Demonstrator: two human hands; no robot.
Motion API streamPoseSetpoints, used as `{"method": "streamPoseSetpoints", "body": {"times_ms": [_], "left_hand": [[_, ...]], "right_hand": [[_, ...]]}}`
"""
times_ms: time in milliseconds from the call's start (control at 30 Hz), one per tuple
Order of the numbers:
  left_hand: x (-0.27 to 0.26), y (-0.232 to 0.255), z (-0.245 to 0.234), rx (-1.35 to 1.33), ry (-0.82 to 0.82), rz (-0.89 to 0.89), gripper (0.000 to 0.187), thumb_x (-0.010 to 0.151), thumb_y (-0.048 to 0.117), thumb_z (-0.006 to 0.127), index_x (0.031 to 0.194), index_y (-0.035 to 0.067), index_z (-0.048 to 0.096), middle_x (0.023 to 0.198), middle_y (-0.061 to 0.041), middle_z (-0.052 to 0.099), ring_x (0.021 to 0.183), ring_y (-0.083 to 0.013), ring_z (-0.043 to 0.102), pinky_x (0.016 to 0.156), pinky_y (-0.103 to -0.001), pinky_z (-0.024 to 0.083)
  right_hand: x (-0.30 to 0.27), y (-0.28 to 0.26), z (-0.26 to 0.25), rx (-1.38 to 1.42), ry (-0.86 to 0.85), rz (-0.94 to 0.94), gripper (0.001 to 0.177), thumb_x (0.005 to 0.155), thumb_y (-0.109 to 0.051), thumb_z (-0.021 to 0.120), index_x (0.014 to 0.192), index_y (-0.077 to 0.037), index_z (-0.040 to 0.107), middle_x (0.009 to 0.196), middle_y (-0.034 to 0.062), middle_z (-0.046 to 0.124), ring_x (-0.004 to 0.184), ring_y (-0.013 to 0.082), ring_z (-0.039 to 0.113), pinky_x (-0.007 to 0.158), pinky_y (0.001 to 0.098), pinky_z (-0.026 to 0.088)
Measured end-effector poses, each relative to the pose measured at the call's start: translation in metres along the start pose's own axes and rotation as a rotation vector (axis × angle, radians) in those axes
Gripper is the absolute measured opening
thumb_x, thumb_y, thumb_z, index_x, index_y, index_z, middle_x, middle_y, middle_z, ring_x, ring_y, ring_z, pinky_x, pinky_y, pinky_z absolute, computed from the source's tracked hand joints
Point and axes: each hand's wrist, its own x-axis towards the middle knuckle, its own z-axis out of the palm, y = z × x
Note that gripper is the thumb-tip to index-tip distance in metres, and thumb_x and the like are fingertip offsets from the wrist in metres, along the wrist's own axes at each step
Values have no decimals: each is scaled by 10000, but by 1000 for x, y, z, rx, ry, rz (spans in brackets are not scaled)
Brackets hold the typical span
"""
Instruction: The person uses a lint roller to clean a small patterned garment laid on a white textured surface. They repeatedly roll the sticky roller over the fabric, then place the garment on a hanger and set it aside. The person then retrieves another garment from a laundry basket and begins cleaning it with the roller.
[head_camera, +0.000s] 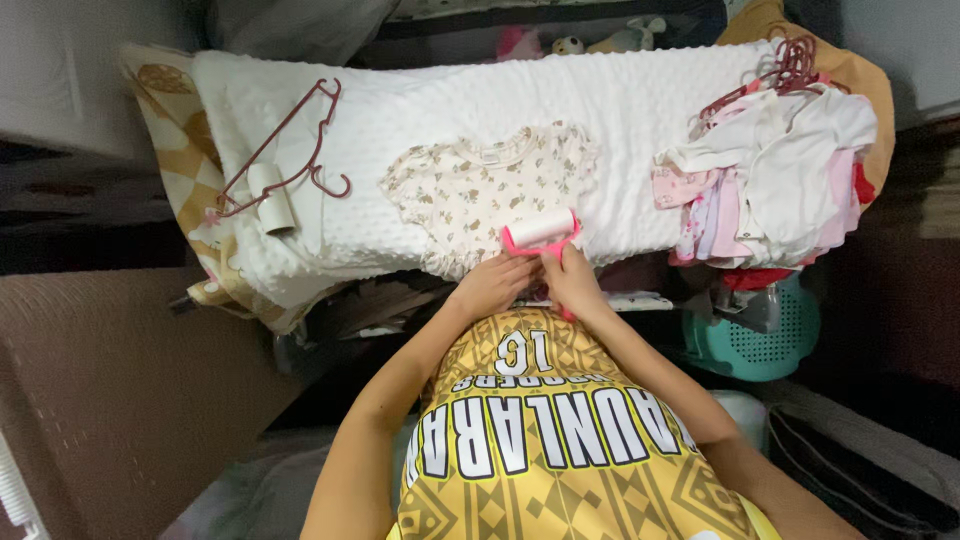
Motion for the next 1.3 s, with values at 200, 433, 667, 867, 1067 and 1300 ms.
{"method": "streamPoseSetpoints", "body": {"times_ms": [200, 433, 667, 867, 1067, 1300], "left_hand": [[9, 6, -16, 23, 39, -13, 446, 853, 136, 602, 1280, 24, 658, 1430, -117, 580, 1402, -267, 480, 1228, -406, 319], [13, 10, -23, -11, 61, -47, 442, 855, 98, 586, 1287, 22, 644, 1563, -76, 510, 1489, -211, 421, 1257, -378, 292], [7, 8, -10, 36, 64, -33, 465, 906, 141, 544, 1354, 54, 639, 1524, -72, 531, 1460, -206, 434, 1233, -375, 307], [3, -1, 17, -41, -187, -148, 360, 997, 201, 532, 1313, 83, 659, 1371, -48, 628, 1289, -237, 546, 1097, -413, 386], [-2, 1, 17, 175, -62, -32, 331, 909, 200, 551, 1201, 142, 695, 1283, -26, 650, 1331, -230, 540, 1209, -401, 344], [5, 15, -5, 194, 16, -38, 475, 924, 167, 539, 1391, 118, 612, 1543, -44, 501, 1458, -203, 415, 1218, -406, 291]], "right_hand": [[77, -44, 11, 161, 48, 7, 237, 1045, -260, 496, 1040, -23, 505, 623, 72, 599, 404, 178, 566, 384, 363, 443], [144, -102, 7, 220, 97, -62, 285, 1067, -297, 550, 1016, -30, 468, 613, 56, 557, 390, 168, 530, 380, 357, 434], [74, -90, -13, 160, -4, -139, 173, 1051, -218, 478, 997, -54, 480, 640, 38, 571, 415, 139, 562, 367, 338, 452], [-13, -36, 3, 33, -123, 41, 293, 1049, -303, 557, 970, -23, 516, 631, 66, 594, 423, 166, 560, 387, 335, 443], [46, -30, 27, -128, -15, -205, 320, 1028, -331, 568, 1035, -16, 510, 629, 132, 642, 451, 206, 620, 444, 364, 478], [118, -94, 45, -63, -11, -173, 323, 1031, -340, 544, 1039, -16, 545, 602, 115, 616, 382, 197, 571, 402, 386, 451]]}}
